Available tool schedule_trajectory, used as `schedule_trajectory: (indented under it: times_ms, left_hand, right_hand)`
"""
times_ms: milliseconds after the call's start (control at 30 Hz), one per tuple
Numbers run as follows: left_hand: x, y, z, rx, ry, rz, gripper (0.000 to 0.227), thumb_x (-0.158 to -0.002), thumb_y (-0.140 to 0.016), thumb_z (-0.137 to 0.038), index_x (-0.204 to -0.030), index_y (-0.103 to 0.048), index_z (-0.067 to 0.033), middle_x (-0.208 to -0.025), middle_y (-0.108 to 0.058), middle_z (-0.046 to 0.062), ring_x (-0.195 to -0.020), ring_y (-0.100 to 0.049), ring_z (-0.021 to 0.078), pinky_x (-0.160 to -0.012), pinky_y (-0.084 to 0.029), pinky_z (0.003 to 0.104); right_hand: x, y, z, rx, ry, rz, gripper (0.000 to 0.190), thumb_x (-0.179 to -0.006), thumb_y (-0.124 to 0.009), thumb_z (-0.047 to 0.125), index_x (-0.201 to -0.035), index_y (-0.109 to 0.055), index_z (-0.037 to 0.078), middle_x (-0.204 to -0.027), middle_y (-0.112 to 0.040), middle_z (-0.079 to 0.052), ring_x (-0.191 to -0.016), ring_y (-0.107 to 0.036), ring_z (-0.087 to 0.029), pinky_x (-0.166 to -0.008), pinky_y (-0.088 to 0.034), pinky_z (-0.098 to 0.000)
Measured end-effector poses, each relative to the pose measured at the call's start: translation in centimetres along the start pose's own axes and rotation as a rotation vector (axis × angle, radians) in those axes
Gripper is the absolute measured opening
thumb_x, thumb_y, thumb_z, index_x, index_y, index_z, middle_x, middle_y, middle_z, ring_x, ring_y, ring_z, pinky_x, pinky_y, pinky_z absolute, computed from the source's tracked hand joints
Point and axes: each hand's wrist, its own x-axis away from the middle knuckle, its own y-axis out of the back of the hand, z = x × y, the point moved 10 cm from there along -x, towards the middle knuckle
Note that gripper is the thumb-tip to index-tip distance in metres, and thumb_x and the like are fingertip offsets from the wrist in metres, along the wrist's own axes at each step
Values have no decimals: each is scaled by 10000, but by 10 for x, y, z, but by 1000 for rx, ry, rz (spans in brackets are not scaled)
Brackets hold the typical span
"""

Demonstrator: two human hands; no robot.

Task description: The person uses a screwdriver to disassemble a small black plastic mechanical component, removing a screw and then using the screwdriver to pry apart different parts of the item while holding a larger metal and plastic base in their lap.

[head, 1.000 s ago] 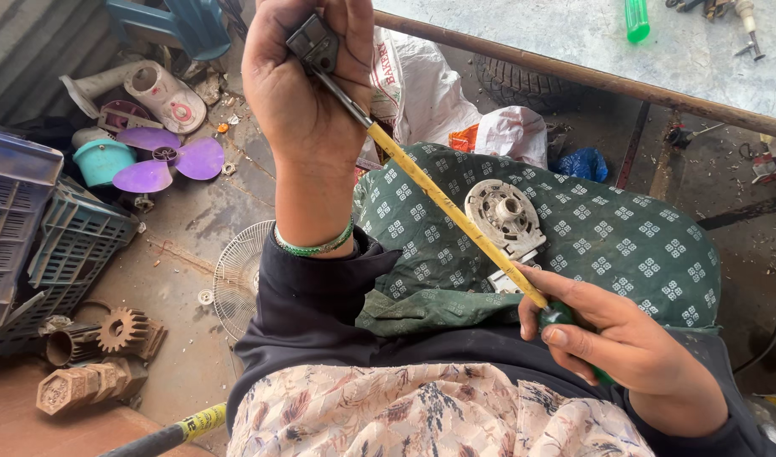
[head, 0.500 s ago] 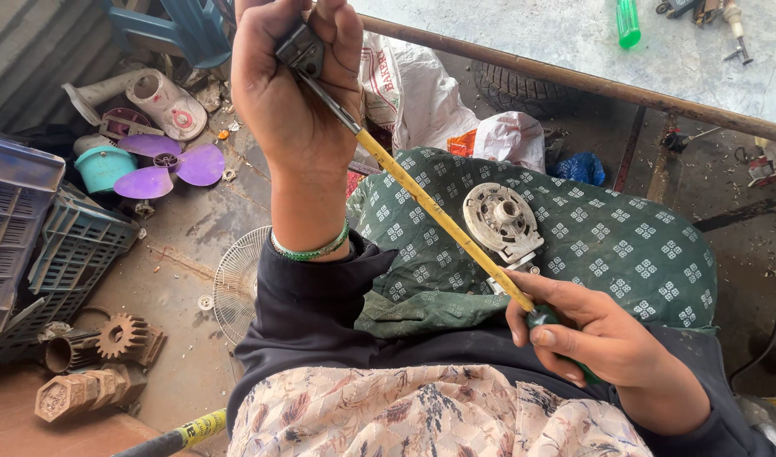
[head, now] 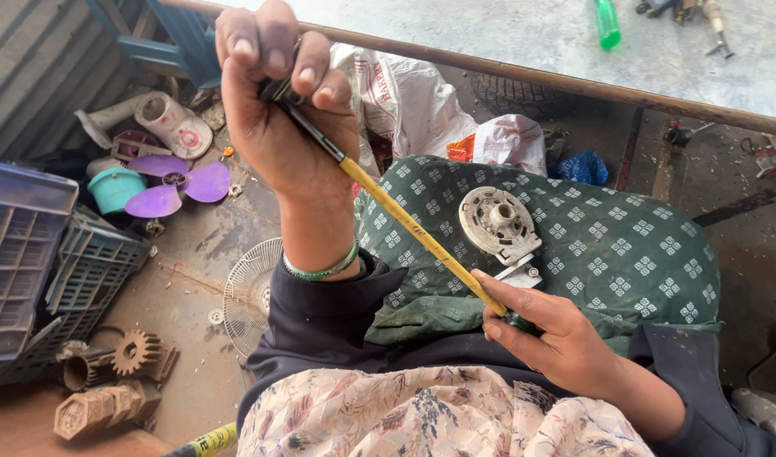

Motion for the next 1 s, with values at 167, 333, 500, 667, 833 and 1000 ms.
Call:
schedule_trajectory:
  times_ms: [167, 333, 500, 667, 833, 1000]
  left_hand:
    - [4, 10, -6, -77, -26, 0, 185, -1144, -405, -181, -997, -486, -104, -906, -479, 21, -718, -562, 97, -617, -581, 226]
    - [4, 14, 0, -94, 26, 52, 194, -1179, -417, -163, -1016, -506, -104, -919, -483, 7, -562, -404, 22, -372, -357, 122]
    - [3, 43, 9, -17, 125, -103, 154, -1108, -385, -57, -1036, -507, -118, -920, -472, 6, -522, -313, 34, -352, -261, 150]
    - [-11, 37, -36, 70, 81, 47, 183, -1115, -383, -57, -1050, -534, -136, -901, -491, -18, -522, -273, 1, -348, -239, 115]
    - [-8, 24, -40, 11, 28, 62, 186, -1113, -377, -37, -1062, -536, -119, -896, -477, -9, -525, -310, 6, -348, -261, 116]
    - [-1, 15, -29, -31, 24, 18, 162, -1131, -380, -64, -1059, -519, -104, -896, -458, 3, -584, -412, 36, -408, -382, 126]
  right_hand:
    - [-4, 0, 8, 217, 3, -31, 595, -963, -658, 49, -1526, -466, 28, -1126, -753, -99, -933, -750, -141, -854, -588, -288]
    - [-11, 5, 22, 310, 24, -34, 594, -955, -655, 63, -1519, -475, 14, -1213, -727, -137, -1039, -725, -173, -898, -553, -304]
    - [11, 1, -16, -461, -480, 151, 773, -891, -724, 155, -1562, -374, -2, -1122, -572, -179, -857, -574, -167, -691, -513, -276]
    - [4, 3, -3, -1034, -295, 193, 742, -965, -670, 162, -1560, -316, -105, -1265, -554, -280, -786, -617, -207, -515, -493, -269]
    - [15, -25, -35, -1147, -507, 177, 620, -1042, -588, 151, -1580, -313, 12, -1013, -569, -218, -456, -451, -65, -325, -345, -211]
    - [19, -27, -45, -1007, -520, 118, 634, -1029, -622, 193, -1583, -387, -5, -858, -583, -138, -414, -424, -69, -315, -340, -222]
